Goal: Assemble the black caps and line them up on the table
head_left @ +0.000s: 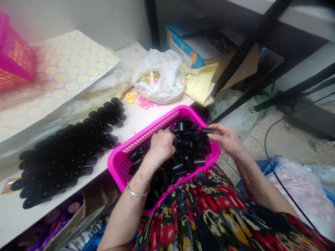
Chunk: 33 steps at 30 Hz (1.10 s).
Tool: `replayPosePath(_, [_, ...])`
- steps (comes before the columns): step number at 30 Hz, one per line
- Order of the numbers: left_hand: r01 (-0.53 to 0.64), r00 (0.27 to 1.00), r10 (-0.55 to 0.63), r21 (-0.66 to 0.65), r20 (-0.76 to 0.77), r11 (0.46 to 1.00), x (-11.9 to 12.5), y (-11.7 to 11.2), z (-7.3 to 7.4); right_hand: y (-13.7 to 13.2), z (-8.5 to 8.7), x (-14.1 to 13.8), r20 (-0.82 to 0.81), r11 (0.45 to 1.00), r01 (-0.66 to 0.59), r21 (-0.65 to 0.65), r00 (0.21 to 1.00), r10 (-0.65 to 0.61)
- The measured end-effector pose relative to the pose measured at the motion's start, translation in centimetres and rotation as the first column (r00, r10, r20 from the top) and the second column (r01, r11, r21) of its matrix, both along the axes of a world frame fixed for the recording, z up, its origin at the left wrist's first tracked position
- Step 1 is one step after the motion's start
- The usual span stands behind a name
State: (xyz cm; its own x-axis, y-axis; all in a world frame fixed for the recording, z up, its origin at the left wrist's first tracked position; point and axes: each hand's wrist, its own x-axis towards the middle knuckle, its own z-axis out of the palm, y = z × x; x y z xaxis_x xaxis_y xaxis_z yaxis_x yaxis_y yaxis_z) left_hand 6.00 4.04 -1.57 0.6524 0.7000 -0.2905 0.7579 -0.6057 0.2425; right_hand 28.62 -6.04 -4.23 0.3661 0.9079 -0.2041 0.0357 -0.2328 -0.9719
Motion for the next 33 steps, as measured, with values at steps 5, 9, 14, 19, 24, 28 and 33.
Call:
replayPosePath(5, [0.064, 0.984, -0.077, 0.08, 0.161, 0.995, 0.1, -0.8, 0.1, -0.4, 0.1, 0.1, -0.008, 1.0, -0.02, 0.005, 1.0, 0.02])
replayPosePath(9, [0.293, 0.903, -0.284, 0.023, 0.323, 0.956, 1.2, -2.1, -0.4, -0.6, 0.0, 0.0, -0.03, 1.0, -0.011, -0.009, 0.999, 0.01])
replayPosePath(14, [0.169, 0.947, -0.168, 0.019, 0.274, 0.985, 2.8, -2.4, -2.3, -0.6, -0.2, 0.0, -0.025, 1.0, 0.003, 0.006, 1.0, -0.003])
replayPosePath(19, [0.066, 0.97, -0.053, -0.046, 0.236, 0.997, 3.8, -0.7, -2.8, -0.7, -0.3, 0.0, -0.047, 1.0, 0.004, 0.004, 0.999, -0.004])
replayPosePath(24, [-0.002, 0.995, 0.013, -0.108, 0.101, 0.994, 5.5, -0.5, -2.0, -0.7, -0.4, -0.3, -0.118, 1.0, 0.007, -0.007, 0.993, -0.008])
replayPosePath(28, [-0.115, 0.983, 0.128, -0.109, 0.127, 0.987, 6.8, -1.4, -2.0, -0.6, -0.5, -0.4, -0.215, 1.0, -0.008, 0.025, 0.977, 0.013])
replayPosePath(33, [-0.291, 0.914, 0.338, -0.219, 0.224, 0.931, 7.6, -1.5, -2.9, -0.5, -0.6, -0.3, -0.378, 1.0, 0.008, 0.024, 0.926, 0.002])
